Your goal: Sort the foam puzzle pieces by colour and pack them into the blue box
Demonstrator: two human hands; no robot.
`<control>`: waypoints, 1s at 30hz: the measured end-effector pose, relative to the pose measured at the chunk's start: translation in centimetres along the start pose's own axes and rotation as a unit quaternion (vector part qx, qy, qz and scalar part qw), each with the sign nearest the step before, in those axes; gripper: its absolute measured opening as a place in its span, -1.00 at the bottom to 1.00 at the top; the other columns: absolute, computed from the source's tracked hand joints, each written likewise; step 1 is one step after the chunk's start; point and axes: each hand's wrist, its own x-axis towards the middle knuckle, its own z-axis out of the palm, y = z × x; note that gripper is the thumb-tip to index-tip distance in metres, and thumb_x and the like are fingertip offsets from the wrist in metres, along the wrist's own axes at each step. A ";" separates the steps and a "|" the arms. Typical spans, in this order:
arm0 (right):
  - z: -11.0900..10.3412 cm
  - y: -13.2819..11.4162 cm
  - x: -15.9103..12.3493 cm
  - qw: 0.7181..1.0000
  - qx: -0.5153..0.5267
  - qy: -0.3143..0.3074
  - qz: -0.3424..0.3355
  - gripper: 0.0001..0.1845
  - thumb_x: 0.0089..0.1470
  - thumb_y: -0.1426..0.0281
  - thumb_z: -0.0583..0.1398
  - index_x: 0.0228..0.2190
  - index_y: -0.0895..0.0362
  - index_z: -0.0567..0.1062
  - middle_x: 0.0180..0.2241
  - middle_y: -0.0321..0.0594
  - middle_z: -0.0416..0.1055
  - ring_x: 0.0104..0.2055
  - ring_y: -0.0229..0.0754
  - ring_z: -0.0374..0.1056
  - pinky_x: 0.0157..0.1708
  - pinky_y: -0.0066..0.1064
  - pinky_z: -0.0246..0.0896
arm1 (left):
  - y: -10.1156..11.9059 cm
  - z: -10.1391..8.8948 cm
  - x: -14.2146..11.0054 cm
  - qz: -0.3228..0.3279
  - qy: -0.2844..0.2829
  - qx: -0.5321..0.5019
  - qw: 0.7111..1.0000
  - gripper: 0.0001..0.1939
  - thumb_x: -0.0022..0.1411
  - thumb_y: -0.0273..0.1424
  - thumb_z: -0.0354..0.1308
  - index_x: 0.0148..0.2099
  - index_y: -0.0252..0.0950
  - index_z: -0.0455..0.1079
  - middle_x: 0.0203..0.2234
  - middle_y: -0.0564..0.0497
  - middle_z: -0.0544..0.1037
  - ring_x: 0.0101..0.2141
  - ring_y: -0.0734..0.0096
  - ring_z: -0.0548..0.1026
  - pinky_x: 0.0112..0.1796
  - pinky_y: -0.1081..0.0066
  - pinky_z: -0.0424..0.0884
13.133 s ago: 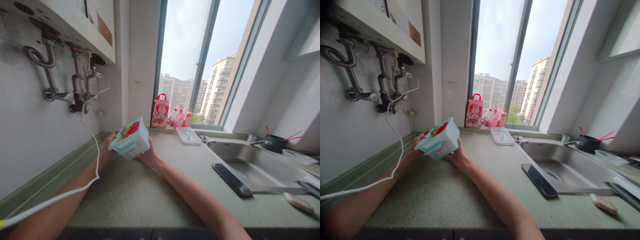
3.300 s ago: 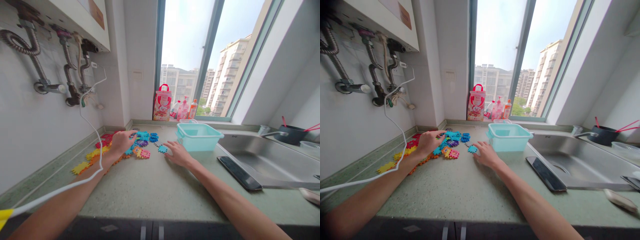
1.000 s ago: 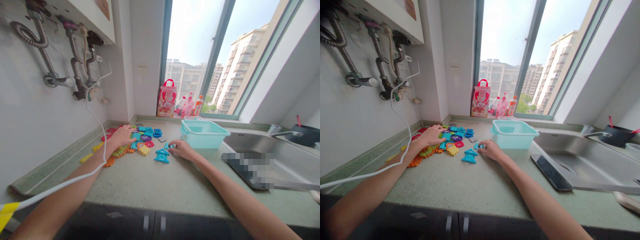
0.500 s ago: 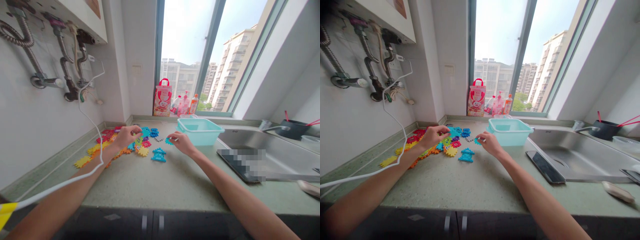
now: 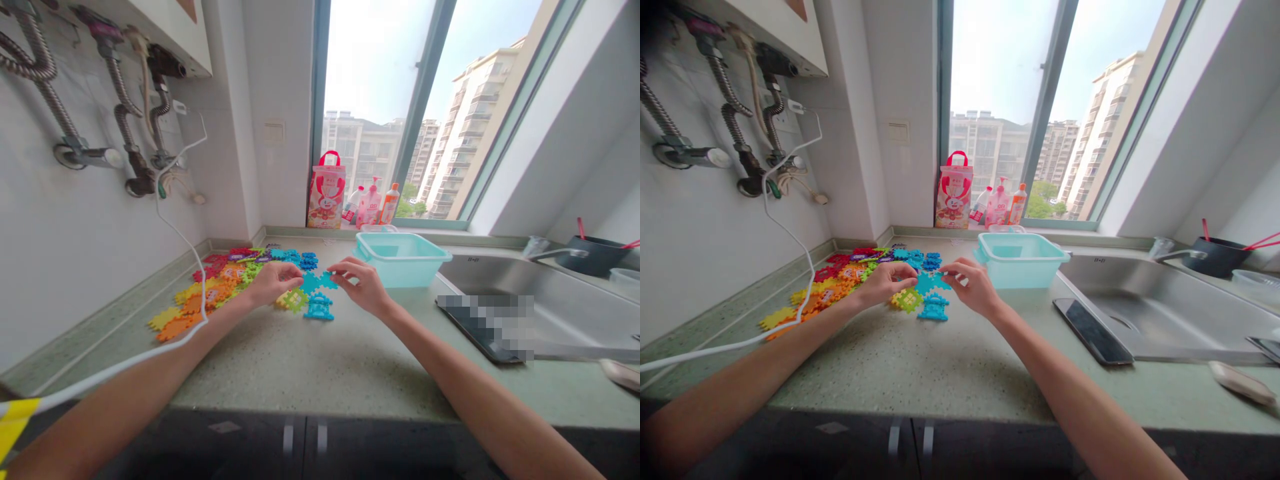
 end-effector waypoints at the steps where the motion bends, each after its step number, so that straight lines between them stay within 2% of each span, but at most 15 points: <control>1: 0.0 -0.1 0.0 1.000 0.007 0.002 0.009 -0.75 0.29 0.16 0.30 -0.15 0.03 0.69 -0.23 -0.15 0.54 -0.27 -0.20 0.51 -0.31 -0.37 0.51 | 0.0 -0.1 0.0 -0.002 -0.001 -0.004 1.000 -0.73 0.23 -0.18 0.33 -0.22 -0.30 0.61 -0.32 -0.05 0.69 -0.31 0.30 0.62 -0.30 0.42 0.53; 8: 1.6 -0.3 -0.2 0.992 0.085 -0.037 0.090 -0.70 0.23 0.11 0.31 -0.22 0.07 0.66 -0.07 -0.08 0.54 -0.18 -0.16 0.49 -0.35 -0.41 0.45 | 1.0 0.7 -0.3 0.023 0.007 -0.056 0.998 -0.69 0.31 -0.12 0.29 -0.17 -0.29 0.50 -0.37 -0.02 0.63 -0.40 0.32 0.63 -0.33 0.39 0.56; 12: 2.4 0.1 -0.3 0.988 0.099 -0.029 0.119 -0.70 0.22 0.12 0.31 -0.23 0.09 0.64 -0.26 -0.16 0.60 -0.25 -0.16 0.49 -0.38 -0.41 0.38 | 1.3 1.0 -0.4 0.035 0.006 -0.073 0.997 -0.66 0.29 -0.09 0.33 -0.15 -0.28 0.51 -0.36 0.00 0.65 -0.42 0.35 0.64 -0.31 0.40 0.57; 16: 2.3 0.2 -0.2 0.992 0.062 -0.013 0.111 -0.73 0.24 0.16 0.29 -0.22 0.09 0.66 -0.30 -0.18 0.63 -0.29 -0.17 0.52 -0.39 -0.42 0.35 | 1.3 0.8 -0.5 0.052 -0.009 -0.028 0.998 -0.68 0.27 -0.12 0.36 -0.15 -0.28 0.59 -0.34 -0.02 0.69 -0.36 0.34 0.64 -0.29 0.42 0.54; 22: 2.4 0.6 -0.8 0.993 -0.026 -0.091 0.070 -0.81 0.29 0.27 0.26 -0.19 0.06 0.67 -0.26 -0.20 0.66 -0.33 -0.20 0.52 -0.30 -0.38 0.41 | 1.0 0.7 -0.7 0.120 -0.045 0.105 0.986 -0.83 0.28 -0.27 0.33 -0.27 -0.25 0.66 -0.37 -0.02 0.70 -0.31 0.29 0.60 -0.19 0.35 0.46; 24: 2.6 0.9 -1.0 0.992 -0.049 -0.109 0.046 -0.84 0.29 0.33 0.26 -0.19 0.06 0.67 -0.25 -0.20 0.65 -0.32 -0.20 0.50 -0.28 -0.37 0.41 | 0.7 0.6 -0.7 0.135 -0.055 0.137 0.980 -0.86 0.27 -0.32 0.31 -0.20 -0.24 0.67 -0.30 -0.04 0.71 -0.22 0.23 0.60 -0.10 0.30 0.46; 27: 2.8 1.2 -1.2 0.990 -0.074 -0.121 0.026 -0.86 0.30 0.38 0.26 -0.18 0.06 0.67 -0.24 -0.20 0.64 -0.33 -0.21 0.47 -0.26 -0.36 0.40 | 0.0 0.7 -0.5 0.128 -0.070 0.154 0.977 -0.71 0.22 -0.39 0.29 -0.01 -0.22 0.65 -0.13 -0.07 0.71 -0.08 0.17 0.60 0.05 0.26 0.43; 30: 2.8 1.4 -1.2 0.988 -0.093 -0.125 0.022 -0.86 0.31 0.37 0.27 -0.18 0.05 0.67 -0.25 -0.21 0.61 -0.38 -0.24 0.43 -0.29 -0.38 0.37 | -0.7 1.0 -0.5 0.118 -0.107 0.138 0.978 -0.67 0.21 -0.40 0.28 0.03 -0.20 0.64 -0.12 -0.04 0.71 -0.08 0.22 0.61 0.04 0.32 0.42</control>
